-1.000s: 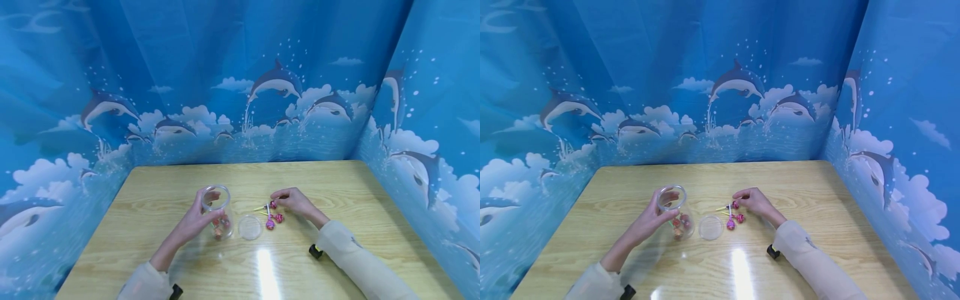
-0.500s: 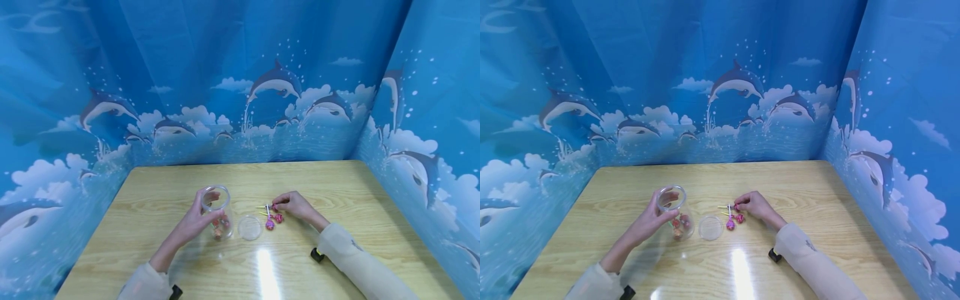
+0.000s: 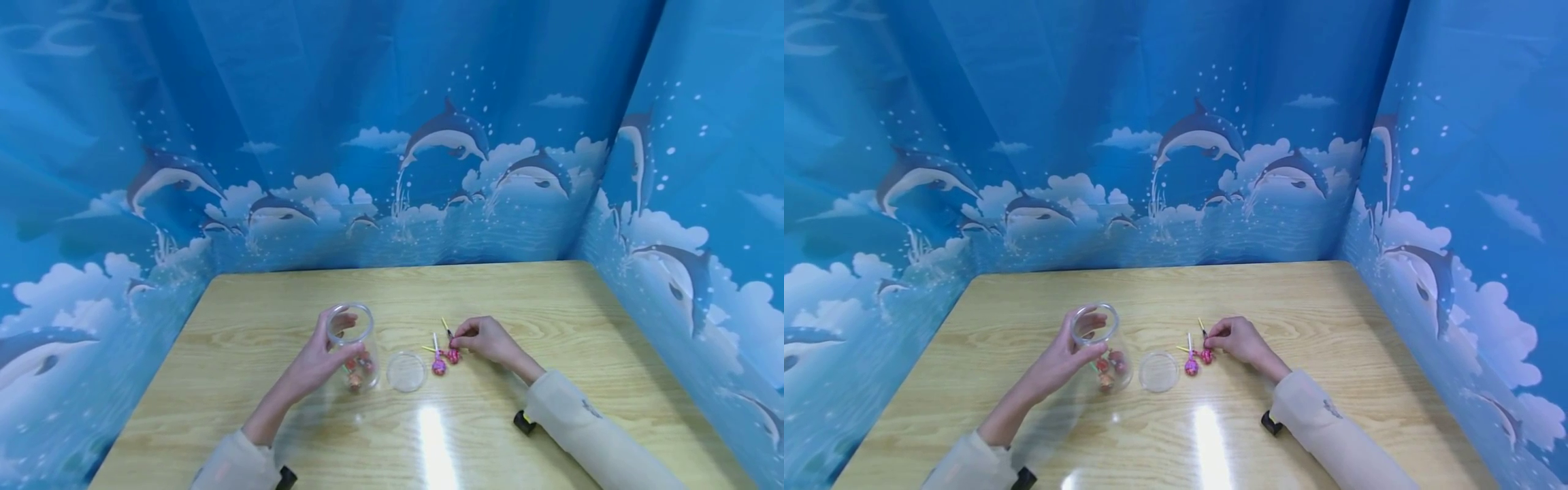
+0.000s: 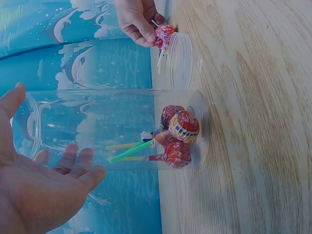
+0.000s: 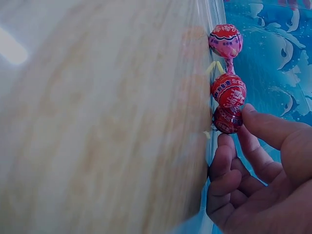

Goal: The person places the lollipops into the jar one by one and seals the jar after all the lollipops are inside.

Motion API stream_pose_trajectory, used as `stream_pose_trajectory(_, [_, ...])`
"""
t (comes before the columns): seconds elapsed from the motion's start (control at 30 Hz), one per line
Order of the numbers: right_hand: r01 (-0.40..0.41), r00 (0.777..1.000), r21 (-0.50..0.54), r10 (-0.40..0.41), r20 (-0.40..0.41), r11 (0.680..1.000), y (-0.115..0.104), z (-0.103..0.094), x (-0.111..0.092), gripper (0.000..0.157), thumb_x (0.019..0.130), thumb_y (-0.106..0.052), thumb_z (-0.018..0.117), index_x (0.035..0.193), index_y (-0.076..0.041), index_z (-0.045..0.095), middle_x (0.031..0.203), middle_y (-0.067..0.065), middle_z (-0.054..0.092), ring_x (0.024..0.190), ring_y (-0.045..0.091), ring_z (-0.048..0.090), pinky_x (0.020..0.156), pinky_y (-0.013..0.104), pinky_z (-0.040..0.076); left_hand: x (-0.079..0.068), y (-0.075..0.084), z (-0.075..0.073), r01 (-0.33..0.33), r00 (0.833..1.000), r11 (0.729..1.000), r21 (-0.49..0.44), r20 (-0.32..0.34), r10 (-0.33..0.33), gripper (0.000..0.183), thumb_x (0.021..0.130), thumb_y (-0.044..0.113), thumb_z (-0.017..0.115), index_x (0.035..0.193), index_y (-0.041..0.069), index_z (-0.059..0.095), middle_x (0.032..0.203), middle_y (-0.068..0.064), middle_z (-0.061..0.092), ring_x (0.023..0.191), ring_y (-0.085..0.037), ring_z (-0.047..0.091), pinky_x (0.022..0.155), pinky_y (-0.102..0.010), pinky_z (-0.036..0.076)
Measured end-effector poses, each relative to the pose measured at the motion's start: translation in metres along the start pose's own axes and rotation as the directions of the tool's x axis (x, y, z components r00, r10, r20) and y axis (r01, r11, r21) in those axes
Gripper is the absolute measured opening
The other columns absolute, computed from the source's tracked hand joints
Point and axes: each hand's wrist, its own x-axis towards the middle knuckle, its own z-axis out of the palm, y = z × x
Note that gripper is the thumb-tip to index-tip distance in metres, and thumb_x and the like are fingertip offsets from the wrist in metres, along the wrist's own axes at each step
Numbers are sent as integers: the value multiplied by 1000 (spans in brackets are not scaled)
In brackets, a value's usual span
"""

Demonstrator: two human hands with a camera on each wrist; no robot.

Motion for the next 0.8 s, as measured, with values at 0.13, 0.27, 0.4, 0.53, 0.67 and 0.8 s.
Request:
stream_pose_trajectory(0.13, [4,1000,13,-4,6,1000,2,0,1,6,91,-11,79,92,-6,76,85,0,72,76,16,58,63,26,47,0,-1,-1,-2,1000,1000,7,-5,2,74,97,26,74,155,15,28,154,-22,46,143,-42,41,116,-65,28])
stream_pose_trajectory(0.27, [9,1000,16,-9,-10,1000,2,-2,6,8,97,-10,72,99,-4,76,88,2,71,75,18,59,62,27,49,0,-1,-1,11,1000,1000,17,-11,-11,76,96,28,74,155,16,28,154,-21,46,144,-41,41,117,-66,27])
stream_pose_trajectory(0.4, [46,999,-33,-47,-21,998,1,-6,15,15,101,-7,65,111,-3,76,102,9,73,89,23,65,75,34,54,0,-1,-2,11,1000,1000,19,-14,-11,76,96,29,74,155,16,27,154,-20,47,145,-40,40,118,-65,26])
stream_pose_trajectory(0.53, [87,996,-79,-85,27,993,-3,-8,23,22,100,-2,63,118,-2,74,117,14,72,105,27,66,90,45,55,0,-1,-2,6,1000,1000,6,-8,-6,77,96,28,75,156,17,28,153,-20,47,143,-42,42,117,-64,28])
stream_pose_trajectory(0.67, [72,995,-71,-66,80,995,-6,-7,30,25,97,3,62,119,-1,74,115,15,73,101,25,67,86,42,56,-1,-1,-1,24,1000,1000,18,-14,-23,79,94,29,76,156,20,27,154,-19,47,140,-40,46,114,-64,32])
stream_pose_trajectory(0.8, [66,993,-96,-56,107,993,-6,-4,36,29,94,7,61,117,-1,76,110,14,74,93,20,65,79,35,53,-1,-1,0,42,999,999,23,-22,-42,81,93,29,77,156,21,28,153,-16,48,140,-40,46,114,-65,32])
